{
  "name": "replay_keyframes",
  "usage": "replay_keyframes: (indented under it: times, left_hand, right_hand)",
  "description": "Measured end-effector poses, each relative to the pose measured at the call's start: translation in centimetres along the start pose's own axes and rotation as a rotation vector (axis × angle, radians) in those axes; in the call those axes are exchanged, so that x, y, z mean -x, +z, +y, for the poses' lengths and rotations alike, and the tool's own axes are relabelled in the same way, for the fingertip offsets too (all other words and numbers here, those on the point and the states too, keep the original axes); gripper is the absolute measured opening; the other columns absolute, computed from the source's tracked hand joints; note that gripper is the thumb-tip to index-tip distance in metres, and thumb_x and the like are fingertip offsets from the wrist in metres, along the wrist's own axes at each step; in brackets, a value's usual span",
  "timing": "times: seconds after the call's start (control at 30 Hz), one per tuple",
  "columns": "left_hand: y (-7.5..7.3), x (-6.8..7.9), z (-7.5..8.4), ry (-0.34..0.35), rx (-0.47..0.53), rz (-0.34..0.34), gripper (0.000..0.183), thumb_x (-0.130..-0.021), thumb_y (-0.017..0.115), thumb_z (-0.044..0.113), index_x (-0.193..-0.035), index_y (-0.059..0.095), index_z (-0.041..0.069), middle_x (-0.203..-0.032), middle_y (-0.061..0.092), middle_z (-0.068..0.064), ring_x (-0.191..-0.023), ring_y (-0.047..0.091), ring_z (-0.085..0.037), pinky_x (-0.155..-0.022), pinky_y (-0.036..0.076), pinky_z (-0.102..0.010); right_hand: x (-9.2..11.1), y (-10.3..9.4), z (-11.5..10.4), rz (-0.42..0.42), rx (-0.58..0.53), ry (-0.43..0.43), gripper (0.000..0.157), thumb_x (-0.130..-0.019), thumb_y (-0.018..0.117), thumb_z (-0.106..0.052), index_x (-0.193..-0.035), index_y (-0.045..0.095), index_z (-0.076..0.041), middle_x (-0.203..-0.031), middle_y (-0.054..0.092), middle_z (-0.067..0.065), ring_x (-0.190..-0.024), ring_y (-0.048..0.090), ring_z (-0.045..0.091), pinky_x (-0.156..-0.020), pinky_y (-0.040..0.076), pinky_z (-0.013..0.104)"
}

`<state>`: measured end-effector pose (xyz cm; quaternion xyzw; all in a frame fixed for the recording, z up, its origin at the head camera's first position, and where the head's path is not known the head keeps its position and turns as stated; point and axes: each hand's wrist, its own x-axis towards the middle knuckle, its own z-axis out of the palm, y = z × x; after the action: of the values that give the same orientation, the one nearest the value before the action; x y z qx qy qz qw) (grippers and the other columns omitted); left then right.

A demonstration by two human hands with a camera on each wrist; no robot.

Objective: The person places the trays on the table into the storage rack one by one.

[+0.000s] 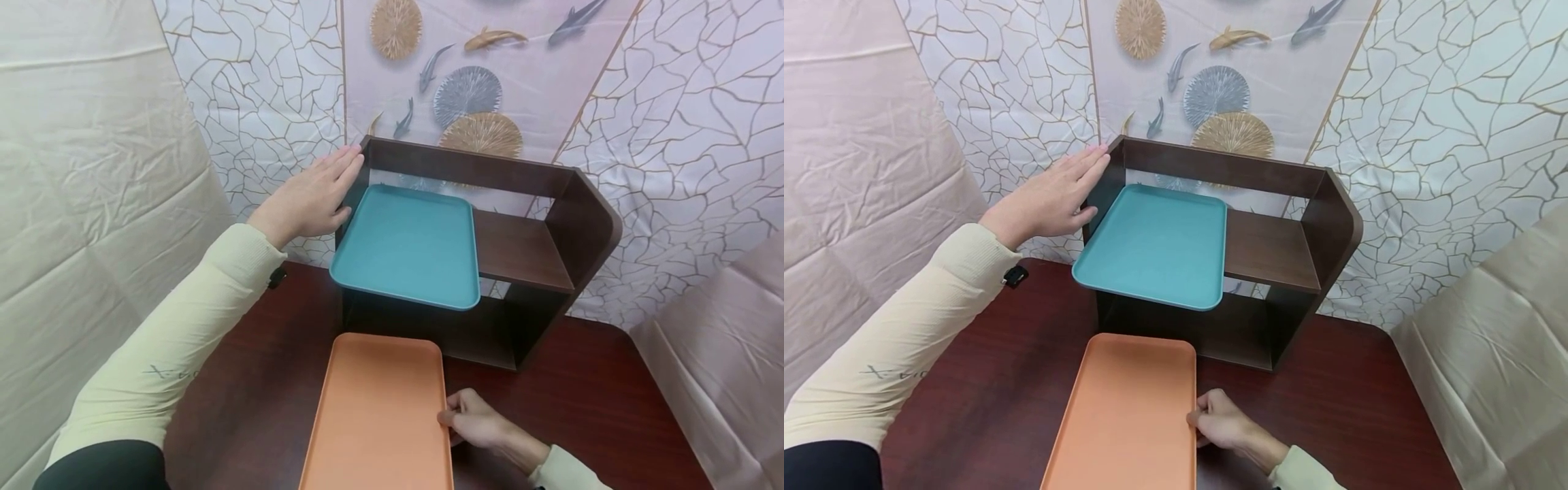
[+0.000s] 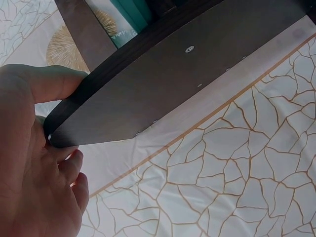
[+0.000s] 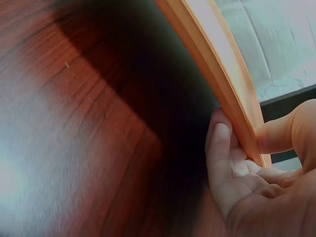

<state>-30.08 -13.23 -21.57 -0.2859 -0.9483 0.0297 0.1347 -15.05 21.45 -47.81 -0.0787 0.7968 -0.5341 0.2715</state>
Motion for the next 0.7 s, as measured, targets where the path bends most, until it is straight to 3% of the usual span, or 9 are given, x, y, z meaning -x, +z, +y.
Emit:
replay_keyframes:
  times: [0.3, 0.7]
  left_hand:
    - [0.0, 0.0, 0.0, 0.003, -0.007, 0.004, 0.084, -0.106, 0.055, 0.026, -0.168, 0.008, -0.002, -0.179, 0.005, -0.018, -0.167, 0.006, -0.034, -0.136, 0.014, -0.052]
    - [0.0, 0.1, -0.1, 0.007, -0.013, 0.009, 0.081, -0.106, 0.053, 0.025, -0.168, 0.008, -0.002, -0.179, 0.006, -0.017, -0.168, 0.007, -0.034, -0.136, 0.015, -0.052]
  right_hand:
    - [1.3, -3.1, -1.2, 0.002, 0.007, -0.006, 0.028, -0.104, 0.052, -0.005, -0.113, 0.068, 0.016, -0.098, 0.079, 0.015, -0.089, 0.079, 0.021, -0.079, 0.068, 0.046]
    - [0.2, -5.3, -3.2, 0.093, 0.064, -0.013, 0.026, -0.107, 0.052, -0.007, -0.108, 0.069, 0.014, -0.095, 0.078, 0.012, -0.091, 0.078, 0.022, -0.082, 0.067, 0.048]
